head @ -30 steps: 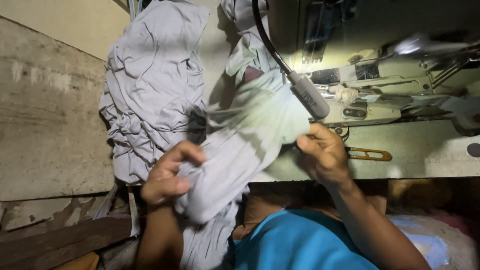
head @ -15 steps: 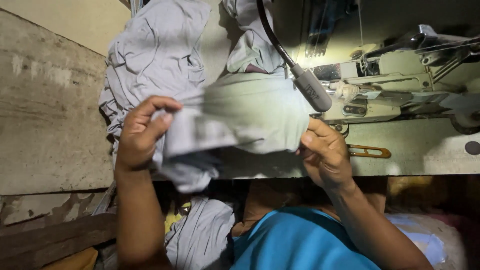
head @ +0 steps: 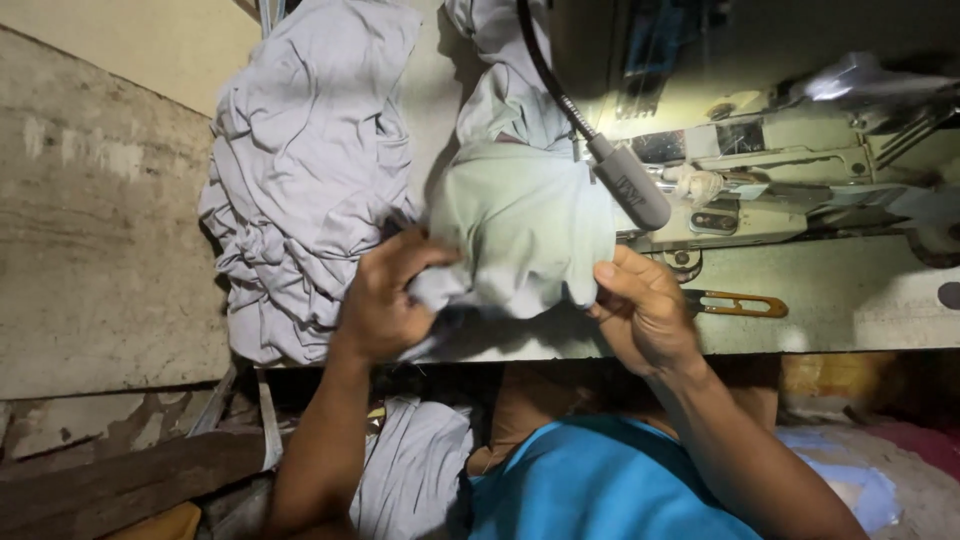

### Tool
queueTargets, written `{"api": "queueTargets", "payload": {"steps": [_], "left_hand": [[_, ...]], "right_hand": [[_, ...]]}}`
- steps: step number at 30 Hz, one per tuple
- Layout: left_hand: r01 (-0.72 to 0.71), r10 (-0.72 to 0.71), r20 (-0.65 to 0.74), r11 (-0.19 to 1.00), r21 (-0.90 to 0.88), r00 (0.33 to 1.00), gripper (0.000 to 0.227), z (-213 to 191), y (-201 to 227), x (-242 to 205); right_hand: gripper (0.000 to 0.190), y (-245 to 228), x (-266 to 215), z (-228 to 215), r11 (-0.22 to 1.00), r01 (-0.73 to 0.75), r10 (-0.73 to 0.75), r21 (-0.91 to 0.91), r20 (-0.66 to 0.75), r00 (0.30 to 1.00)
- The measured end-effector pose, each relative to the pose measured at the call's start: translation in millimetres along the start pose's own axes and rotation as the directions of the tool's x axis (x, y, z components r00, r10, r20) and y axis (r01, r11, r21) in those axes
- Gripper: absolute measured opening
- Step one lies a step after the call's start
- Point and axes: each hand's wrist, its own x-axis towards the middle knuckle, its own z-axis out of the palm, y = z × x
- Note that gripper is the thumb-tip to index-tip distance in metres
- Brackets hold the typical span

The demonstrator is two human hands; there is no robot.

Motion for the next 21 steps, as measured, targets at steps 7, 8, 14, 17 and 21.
{"api": "queueTargets", "payload": {"steps": [7, 8, 14, 17, 21], "left_hand": [[0.116, 0.105, 0.228, 0.621, -0.775, 0.968, 0.018, -30, 31, 3], [0.117, 0.104, 0.229, 0.621, -0.775, 0.968, 0.018, -30, 21, -4], [0.362, 0.061, 0.398, 0.307, -0.88, 0.915, 0.016, -36, -17, -3], [0.366, -0.047, 0.39, 0.463, -0.807, 0.92, 0.018, -38, -17, 12], [0.195, -0.194, 0.024, 0.975, -0.109, 0.981, 0.044, -26, 10, 27]], "right_hand": [[0.025, -12, -3, 22, 0.986, -0.012, 0.008, 0.168, 0.022, 1.0], [0.025, -12, -3, 19, 0.985, -0.012, 0.009, 0.17, 0.022, 1.0], [0.036, -14, -7, 10, 0.971, -0.022, -0.005, 0.238, 0.113, 0.994], [0.044, -15, -10, 11, 0.979, 0.003, -0.029, 0.206, 0.122, 0.992], [0.035, -16, -12, 21, 0.987, 0.141, -0.141, -0.074, -0.004, 0.99]]}}
